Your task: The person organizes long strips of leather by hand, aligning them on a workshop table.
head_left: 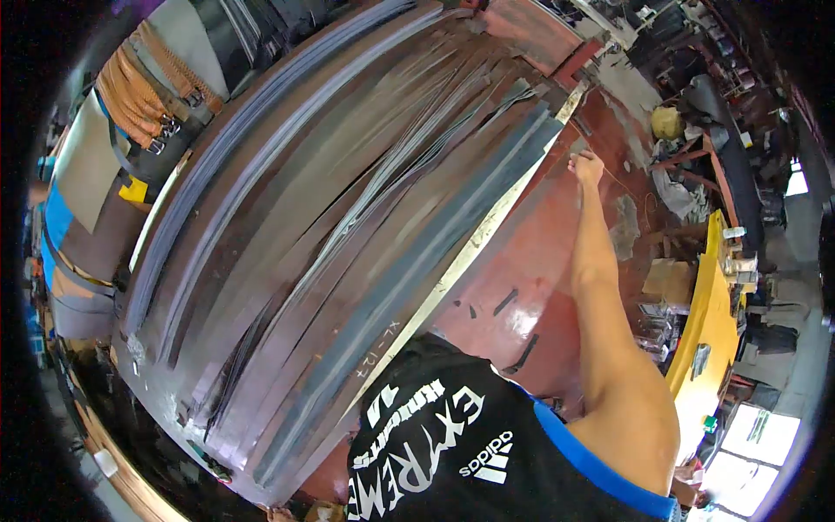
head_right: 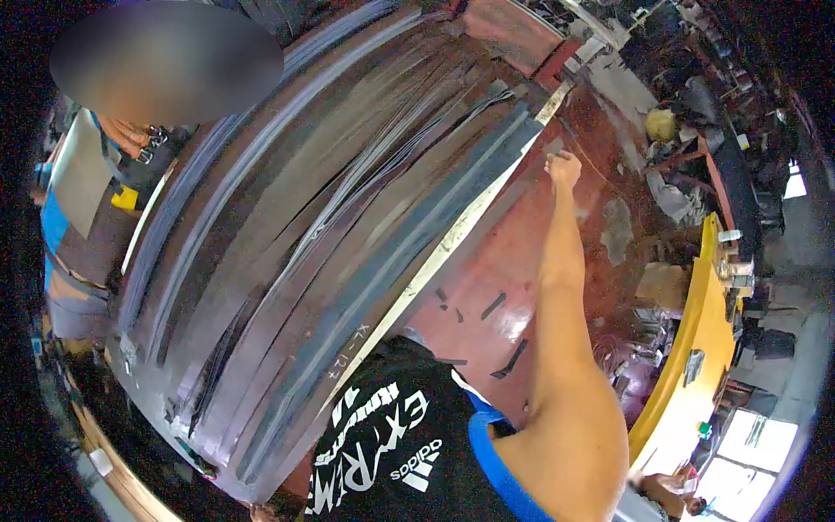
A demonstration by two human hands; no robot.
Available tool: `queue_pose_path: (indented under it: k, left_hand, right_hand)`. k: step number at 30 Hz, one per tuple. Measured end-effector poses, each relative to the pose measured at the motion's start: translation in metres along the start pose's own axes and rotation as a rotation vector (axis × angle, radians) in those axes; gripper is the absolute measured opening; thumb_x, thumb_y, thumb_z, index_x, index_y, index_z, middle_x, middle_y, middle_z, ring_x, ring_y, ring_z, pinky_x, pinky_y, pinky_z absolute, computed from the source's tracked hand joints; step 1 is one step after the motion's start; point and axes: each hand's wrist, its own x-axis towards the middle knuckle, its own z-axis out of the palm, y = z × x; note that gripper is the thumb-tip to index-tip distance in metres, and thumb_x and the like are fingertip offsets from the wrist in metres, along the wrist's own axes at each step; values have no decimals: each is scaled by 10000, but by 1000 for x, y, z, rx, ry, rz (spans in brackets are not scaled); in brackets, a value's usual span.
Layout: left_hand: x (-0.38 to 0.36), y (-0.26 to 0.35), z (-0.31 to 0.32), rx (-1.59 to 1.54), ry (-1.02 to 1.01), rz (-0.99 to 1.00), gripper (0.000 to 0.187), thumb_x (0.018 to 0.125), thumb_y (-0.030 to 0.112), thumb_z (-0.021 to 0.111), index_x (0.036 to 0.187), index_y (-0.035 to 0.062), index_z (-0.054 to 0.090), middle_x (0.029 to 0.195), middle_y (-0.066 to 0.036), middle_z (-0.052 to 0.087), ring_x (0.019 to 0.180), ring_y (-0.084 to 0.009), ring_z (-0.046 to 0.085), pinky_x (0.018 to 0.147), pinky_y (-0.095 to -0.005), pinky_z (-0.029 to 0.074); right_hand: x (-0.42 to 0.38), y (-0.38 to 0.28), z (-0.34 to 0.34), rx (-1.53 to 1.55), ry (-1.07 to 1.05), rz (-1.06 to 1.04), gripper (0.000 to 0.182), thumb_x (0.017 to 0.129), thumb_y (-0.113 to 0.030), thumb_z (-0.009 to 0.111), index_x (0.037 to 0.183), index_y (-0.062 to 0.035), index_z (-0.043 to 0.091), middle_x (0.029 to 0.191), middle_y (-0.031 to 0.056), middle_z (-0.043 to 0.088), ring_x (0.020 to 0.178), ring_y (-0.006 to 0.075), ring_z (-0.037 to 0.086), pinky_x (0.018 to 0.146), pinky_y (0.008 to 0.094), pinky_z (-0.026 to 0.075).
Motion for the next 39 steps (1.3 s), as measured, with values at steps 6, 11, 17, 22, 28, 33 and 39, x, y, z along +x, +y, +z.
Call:
queue_pose_path:
  k: [6,11,17,22,28,33,39]
  left_hand:
    - [-8,13,10,64,-39,47,190,868,91,609,1039,60,687,841,-96,662,588,-181,579,442,-311,466]
    - [-12,20,20,87,-58,65,186,867,93,607,1032,60,688,837,-95,662,586,-181,579,442,-313,466]
    - [-10,25,22,106,-69,85,182,867,96,604,1024,60,690,832,-94,661,584,-181,577,443,-315,465]
    - [-10,27,22,126,-75,90,178,867,98,601,1017,60,691,828,-93,660,582,-180,577,443,-317,465]
    - [-11,19,11,149,-71,77,174,867,101,599,1008,60,692,823,-92,660,580,-180,575,443,-319,465]
    - [-10,11,0,161,-70,69,172,867,104,596,1002,61,693,819,-91,659,578,-180,575,444,-321,465]
    - [0,1,-16,164,-71,71,169,867,107,593,993,61,695,814,-89,658,576,-180,574,444,-324,464]
  right_hand:
    - [-6,-7,7,8,4,-67,353,761,-16,711,1096,76,651,821,130,701,634,154,663,564,292,556]
    - [-10,-19,10,9,4,-55,347,760,-17,718,1091,67,656,823,125,699,623,148,653,560,287,556]
    - [-16,-29,23,62,-18,-58,317,772,12,712,1081,57,656,814,111,687,621,148,648,552,284,554]
    - [-18,-31,31,46,-31,-62,331,774,12,709,1097,54,651,833,111,690,637,150,651,564,288,557]
    - [-13,-28,35,18,-49,-38,350,776,-3,702,1119,47,648,868,120,696,659,149,655,589,290,560]
    - [-6,-19,42,34,-100,-41,368,767,-30,725,1123,36,657,880,125,699,680,152,655,590,298,542]
    - [-5,2,48,-307,105,-250,303,788,-121,693,1038,51,680,861,121,691,678,166,644,631,319,527]
